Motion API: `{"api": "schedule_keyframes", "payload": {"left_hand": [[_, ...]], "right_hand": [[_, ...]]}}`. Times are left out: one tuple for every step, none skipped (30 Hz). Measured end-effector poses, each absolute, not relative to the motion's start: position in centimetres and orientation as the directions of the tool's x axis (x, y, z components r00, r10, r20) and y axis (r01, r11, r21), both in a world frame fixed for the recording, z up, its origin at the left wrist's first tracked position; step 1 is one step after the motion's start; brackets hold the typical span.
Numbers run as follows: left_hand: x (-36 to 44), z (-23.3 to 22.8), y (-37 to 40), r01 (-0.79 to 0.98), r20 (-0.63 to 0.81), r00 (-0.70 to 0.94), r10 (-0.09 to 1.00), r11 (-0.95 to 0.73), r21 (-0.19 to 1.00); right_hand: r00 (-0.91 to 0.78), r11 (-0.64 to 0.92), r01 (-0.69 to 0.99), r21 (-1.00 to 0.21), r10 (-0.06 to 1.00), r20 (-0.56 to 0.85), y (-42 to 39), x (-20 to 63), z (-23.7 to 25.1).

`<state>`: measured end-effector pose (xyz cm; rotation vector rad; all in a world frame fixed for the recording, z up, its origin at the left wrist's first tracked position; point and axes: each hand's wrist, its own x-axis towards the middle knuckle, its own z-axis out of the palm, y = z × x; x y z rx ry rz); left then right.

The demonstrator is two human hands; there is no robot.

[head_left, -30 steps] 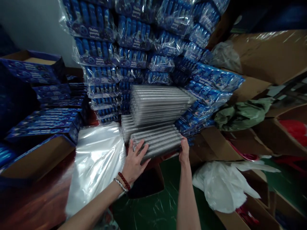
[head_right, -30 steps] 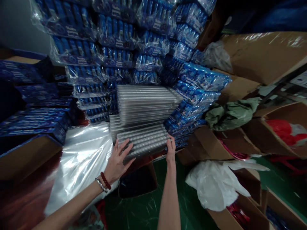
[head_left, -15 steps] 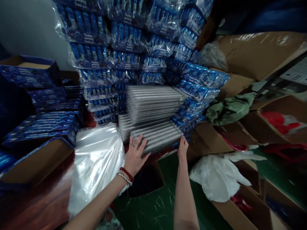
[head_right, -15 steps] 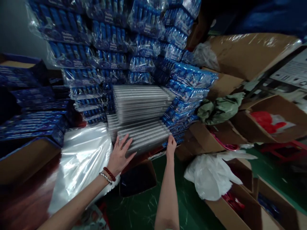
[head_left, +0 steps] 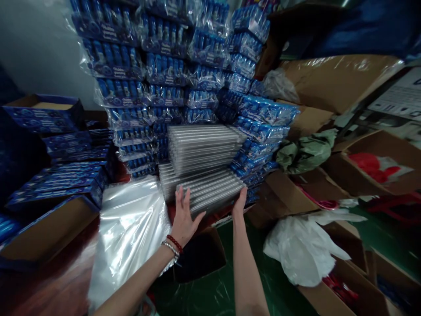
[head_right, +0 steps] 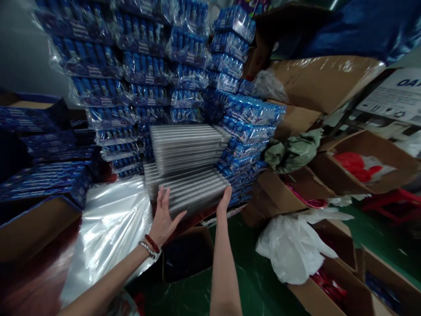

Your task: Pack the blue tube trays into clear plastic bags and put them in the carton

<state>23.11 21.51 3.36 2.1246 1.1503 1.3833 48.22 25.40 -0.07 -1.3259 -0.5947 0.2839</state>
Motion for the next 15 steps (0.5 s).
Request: {"api": "schedule_keyframes", "payload": {"left_hand": [[22.7,3.2,21.4,0.415,0.593,0.161,0.789,-0.599,0.685],[22.3,3.0,21.3,0.398,0.593,0.128,0.795,-0.589,0.703],[21.9,2.7,21.2,0.386,0.582,0.103,0.807,-0.572,0.724],[21.7,2.2,21.2,0.374,0.555,0.093,0.826,-0.546,0.75],[21.5,1.7,21.1,0.359,0.517,0.107,0.849,-0.518,0.776],[21.6,1.2,21.2,0.341,0.474,0.138,0.87,-0.491,0.802],[21.8,0.7,21.2,0.319,0.434,0.173,0.884,-0.468,0.824],[22.1,0.2,21.3,0.296,0.405,0.201,0.892,-0.449,0.843],[22.4,-0.1,21.4,0.278,0.386,0.215,0.897,-0.436,0.856],[22.8,-0.3,21.5,0.268,0.378,0.218,0.9,-0.428,0.863],[23.1,-0.4,21.5,0.263,0.375,0.216,0.902,-0.423,0.867],[23.3,-0.5,21.6,0.261,0.375,0.215,0.902,-0.423,0.868],[23.4,-0.5,21.7,0.263,0.376,0.221,0.9,-0.426,0.866],[23.3,-0.6,21.7,0.269,0.375,0.23,0.898,-0.429,0.862],[23.1,-0.6,21.7,0.281,0.368,0.238,0.899,-0.427,0.86]], "right_hand": [[0.841,0.238,0.166,-0.957,0.472,0.263,25.1,47.4,0.3],[0.859,0.236,0.199,-0.951,0.426,0.285,24.9,46.6,0.6],[0.869,0.235,0.23,-0.944,0.388,0.308,24.7,45.8,0.9],[0.873,0.232,0.259,-0.938,0.358,0.33,24.6,44.9,1.1],[0.874,0.228,0.282,-0.932,0.339,0.347,24.7,44.2,1.3],[0.874,0.223,0.297,-0.929,0.328,0.358,24.8,43.6,1.3],[0.876,0.216,0.302,-0.928,0.321,0.36,25.1,43.2,1.3],[0.88,0.211,0.297,-0.931,0.317,0.352,25.4,42.9,1.3],[0.887,0.205,0.285,-0.936,0.314,0.339,25.6,42.8,1.2],[0.892,0.201,0.273,-0.941,0.313,0.325,25.9,42.7,1.0],[0.896,0.197,0.26,-0.945,0.317,0.312,26.1,42.8,0.8],[0.897,0.196,0.249,-0.948,0.322,0.302,26.2,42.9,0.6],[0.896,0.196,0.242,-0.95,0.33,0.296,26.2,43.0,0.3],[0.896,0.197,0.235,-0.952,0.336,0.291,26.1,43.0,0.1],[0.896,0.197,0.228,-0.953,0.34,0.285,25.9,43.1,-0.2]]}}
